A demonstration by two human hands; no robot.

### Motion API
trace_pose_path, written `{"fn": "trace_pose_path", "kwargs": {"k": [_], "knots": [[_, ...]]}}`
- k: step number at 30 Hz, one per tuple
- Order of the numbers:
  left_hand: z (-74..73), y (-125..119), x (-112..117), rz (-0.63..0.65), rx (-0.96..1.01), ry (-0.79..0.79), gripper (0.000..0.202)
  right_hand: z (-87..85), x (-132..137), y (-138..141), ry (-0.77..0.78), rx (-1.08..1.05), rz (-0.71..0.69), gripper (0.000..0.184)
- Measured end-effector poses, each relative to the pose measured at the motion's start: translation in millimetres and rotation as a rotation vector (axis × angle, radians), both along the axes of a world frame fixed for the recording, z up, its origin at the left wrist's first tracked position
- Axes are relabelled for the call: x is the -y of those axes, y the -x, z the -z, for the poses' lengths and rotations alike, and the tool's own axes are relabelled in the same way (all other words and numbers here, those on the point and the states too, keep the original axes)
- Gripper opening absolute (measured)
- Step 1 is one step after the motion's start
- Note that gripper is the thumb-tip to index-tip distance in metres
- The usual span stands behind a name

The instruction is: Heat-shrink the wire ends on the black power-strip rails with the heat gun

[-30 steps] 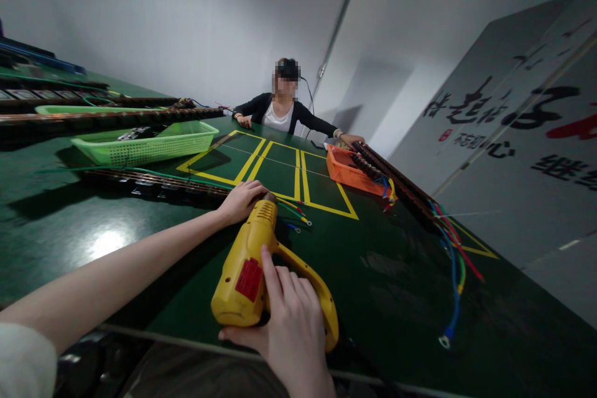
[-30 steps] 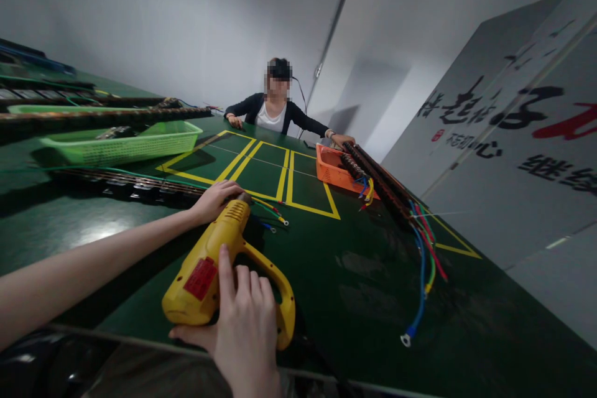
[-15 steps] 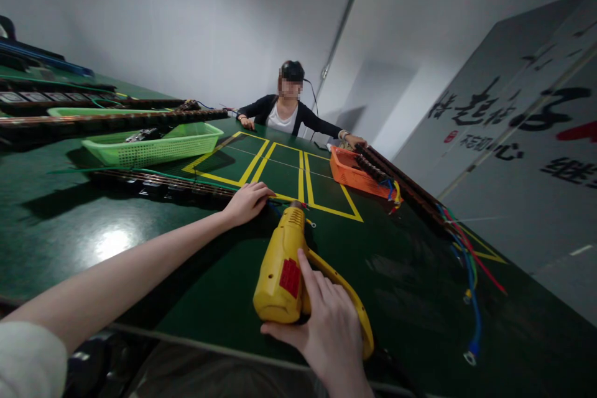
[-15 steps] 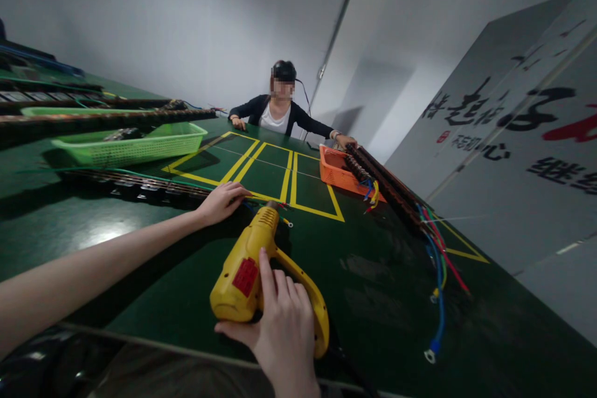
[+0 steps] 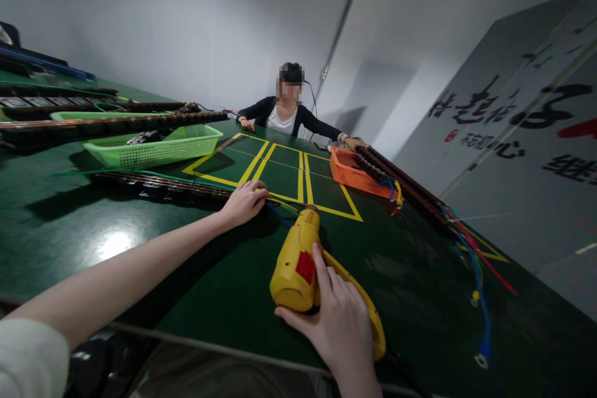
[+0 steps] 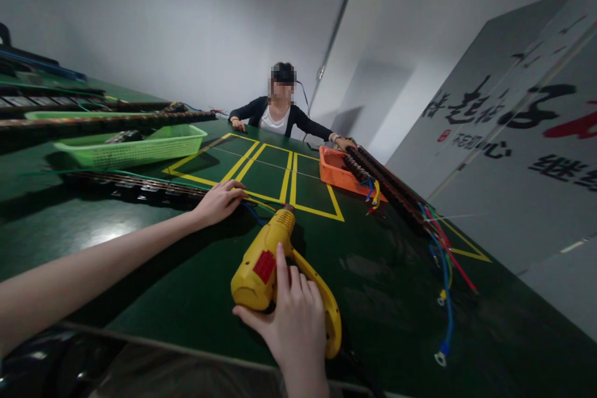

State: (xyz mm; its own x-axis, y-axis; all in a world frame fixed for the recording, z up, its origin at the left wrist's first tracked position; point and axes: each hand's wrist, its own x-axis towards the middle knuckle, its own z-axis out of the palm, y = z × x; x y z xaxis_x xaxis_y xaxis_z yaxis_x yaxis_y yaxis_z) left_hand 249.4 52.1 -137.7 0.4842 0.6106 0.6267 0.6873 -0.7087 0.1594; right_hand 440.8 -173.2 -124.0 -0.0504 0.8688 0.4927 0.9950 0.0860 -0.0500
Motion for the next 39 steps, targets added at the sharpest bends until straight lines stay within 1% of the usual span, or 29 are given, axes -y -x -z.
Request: {"fn": "trace_pose_path", "kwargs": {"k": [4, 7, 10, 12, 15, 18, 23, 27, 30, 34, 36, 39], "knots": [[-0.4, 0, -4, -0.053, -0.063, 0.062, 0.035, -5.2, -1, 2, 0.081, -0.058, 0.009, 0.112], [-0.9, -1, -5, -0.085, -0.089, 0.067, 0.034, -11.9, -5, 0, 0.161, -0.113, 0.021, 0.119], [-0.8, -3, -5, -0.118, -0.099, 0.063, 0.033, -21.3, -10, 0, 0.289, -0.155, 0.042, 0.127], [-0.1, -3, -5, -0.118, -0.089, 0.063, 0.032, -27.1, -13, 1, 0.359, -0.161, 0.028, 0.126], [0.8, -2, -6, -0.105, -0.062, 0.076, 0.03, -31.5, -15, 4, 0.396, -0.171, 0.01, 0.123], [-0.1, -1, -6, -0.091, -0.015, 0.119, 0.026, -31.0, -17, 7, 0.387, -0.182, 0.032, 0.122], [-3.9, -1, -4, -0.025, 0.126, 0.2, 0.022, -27.0, -15, 8, 0.362, -0.148, 0.02, 0.124], [-4.2, 1, -4, 0.016, 0.212, 0.245, 0.024, -22.0, -10, 14, 0.274, -0.137, 0.04, 0.123], [-4.4, 1, -2, 0.024, 0.261, 0.269, 0.031, -17.5, -6, 20, 0.234, -0.147, 0.025, 0.126], [-4.8, 0, -1, 0.001, 0.352, 0.318, 0.045, -13.7, -3, 32, 0.207, -0.158, -0.036, 0.132], [-3.3, -1, -2, -0.002, 0.384, 0.333, 0.044, -13.1, -3, 41, 0.213, -0.162, -0.056, 0.134], [1.3, 0, -7, 0.03, 0.429, 0.339, 0.039, -13.4, -4, 59, 0.224, -0.139, -0.103, 0.137]]}}
